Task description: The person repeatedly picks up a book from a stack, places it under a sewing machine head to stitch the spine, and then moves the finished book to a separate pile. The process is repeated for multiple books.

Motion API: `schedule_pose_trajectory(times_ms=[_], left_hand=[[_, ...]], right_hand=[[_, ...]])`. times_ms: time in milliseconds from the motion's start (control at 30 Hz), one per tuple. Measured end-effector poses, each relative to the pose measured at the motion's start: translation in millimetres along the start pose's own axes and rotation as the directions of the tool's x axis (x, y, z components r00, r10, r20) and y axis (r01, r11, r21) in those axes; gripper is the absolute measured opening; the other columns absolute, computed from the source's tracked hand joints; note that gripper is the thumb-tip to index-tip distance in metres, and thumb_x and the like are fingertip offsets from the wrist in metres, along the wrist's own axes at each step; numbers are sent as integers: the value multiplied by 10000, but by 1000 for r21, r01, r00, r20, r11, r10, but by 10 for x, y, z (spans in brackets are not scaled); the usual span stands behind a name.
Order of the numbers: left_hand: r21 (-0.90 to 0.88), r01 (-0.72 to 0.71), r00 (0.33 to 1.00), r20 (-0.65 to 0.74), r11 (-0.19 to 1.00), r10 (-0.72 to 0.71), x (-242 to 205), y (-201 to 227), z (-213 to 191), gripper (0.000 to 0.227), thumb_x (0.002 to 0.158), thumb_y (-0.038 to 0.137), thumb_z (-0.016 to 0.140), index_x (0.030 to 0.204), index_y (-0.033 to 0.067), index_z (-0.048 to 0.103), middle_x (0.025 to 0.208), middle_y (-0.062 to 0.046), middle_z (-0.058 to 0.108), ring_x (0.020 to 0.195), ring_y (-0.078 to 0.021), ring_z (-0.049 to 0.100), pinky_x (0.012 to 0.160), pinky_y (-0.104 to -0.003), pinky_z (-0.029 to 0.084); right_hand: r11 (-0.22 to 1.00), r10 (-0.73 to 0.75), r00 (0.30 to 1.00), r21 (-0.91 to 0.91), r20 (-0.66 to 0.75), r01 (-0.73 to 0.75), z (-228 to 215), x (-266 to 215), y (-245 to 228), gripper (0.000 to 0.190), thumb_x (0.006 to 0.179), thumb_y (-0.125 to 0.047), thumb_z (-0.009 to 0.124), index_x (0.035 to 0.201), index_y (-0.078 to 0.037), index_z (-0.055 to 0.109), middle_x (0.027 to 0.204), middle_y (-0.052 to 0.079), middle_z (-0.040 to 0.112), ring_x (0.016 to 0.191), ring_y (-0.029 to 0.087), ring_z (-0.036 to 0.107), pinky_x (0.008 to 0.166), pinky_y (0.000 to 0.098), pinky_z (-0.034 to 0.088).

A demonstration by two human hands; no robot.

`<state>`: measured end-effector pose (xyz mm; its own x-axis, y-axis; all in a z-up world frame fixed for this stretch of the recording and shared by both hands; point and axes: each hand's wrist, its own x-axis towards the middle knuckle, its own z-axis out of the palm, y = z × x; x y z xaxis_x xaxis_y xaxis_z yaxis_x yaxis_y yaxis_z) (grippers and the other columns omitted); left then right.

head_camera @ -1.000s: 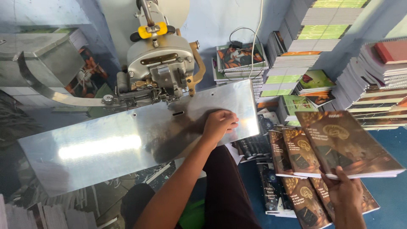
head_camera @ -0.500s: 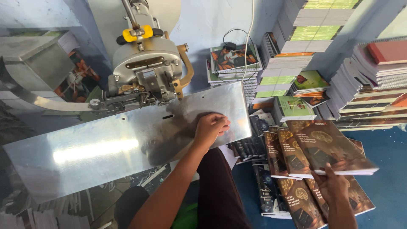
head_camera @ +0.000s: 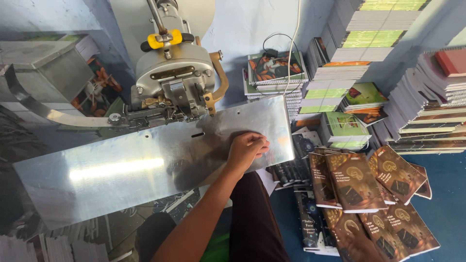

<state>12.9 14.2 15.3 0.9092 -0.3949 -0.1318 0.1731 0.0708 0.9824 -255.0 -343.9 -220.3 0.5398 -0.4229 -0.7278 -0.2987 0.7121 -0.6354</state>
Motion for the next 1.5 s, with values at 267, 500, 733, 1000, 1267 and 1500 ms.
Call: schedule_pose_trajectory(times_ms=[267, 500, 733, 1000, 1267, 1500], left_hand=[[-2, -11, 1000, -7, 1000, 11, -17, 11, 6, 261, 937, 204, 629, 1100, 16, 707, 1048, -118, 777, 975, -223, 772, 844, -337, 588], [7, -26, 1000, -1, 1000, 26, -49, 34, -19, 264, 935, 215, 626, 1087, 18, 713, 1052, -115, 779, 980, -219, 769, 853, -342, 586], [-51, -64, 998, 15, 997, 65, -91, -19, -66, 333, 932, 221, 648, 1180, 1, 675, 1097, -126, 760, 1016, -218, 757, 863, -324, 578], [110, -310, 940, -115, 944, 322, -436, -116, -560, 352, 951, 222, 712, 1215, -10, 685, 1112, -114, 746, 1012, -156, 715, 845, -293, 573], [423, -192, 863, -357, 885, 358, -1040, 52, -1263, 368, 928, 194, 697, 1251, 19, 679, 1033, -61, 772, 862, -128, 700, 767, -270, 555], [479, -107, 817, -457, 871, 352, -1373, 322, -1563, 405, 920, 196, 691, 1289, 33, 654, 963, -71, 779, 792, -138, 712, 713, -289, 566]], right_hand=[[994, -92, 992, 67, 83, 86, 21, 113, -300, 395, 1051, -149, 511, 1364, 71, 414, 1294, 327, 584, 1166, 396, 655, 923, 361, 556], [964, -264, 958, 5, 109, 265, 390, 219, -888, 470, 1081, -155, 556, 1414, 134, 393, 1310, 339, 557, 1248, 410, 597, 1014, 388, 510], [927, -373, 910, 94, 180, 362, 1013, -64, -1301, 448, 1065, -153, 539, 1387, 92, 346, 1329, 346, 561, 1215, 383, 642, 1015, 395, 527], [802, -547, 771, -60, 327, 595, 1984, -1024, -1492, 603, 1035, -173, 545, 1534, 14, 264, 1363, 195, 583, 1096, 335, 699, 912, 422, 593], [557, -586, 528, -168, 615, 813, 2891, -1805, -1147, 485, 1027, -124, 571, 1473, 40, 475, 1213, 219, 675, 977, 276, 692, 804, 400, 575], [323, -533, 289, -125, 796, 938, 3593, -1983, -676, 436, 999, -75, 629, 1416, 7, 529, 1175, 156, 722, 1062, 202, 704, 901, 345, 587]])
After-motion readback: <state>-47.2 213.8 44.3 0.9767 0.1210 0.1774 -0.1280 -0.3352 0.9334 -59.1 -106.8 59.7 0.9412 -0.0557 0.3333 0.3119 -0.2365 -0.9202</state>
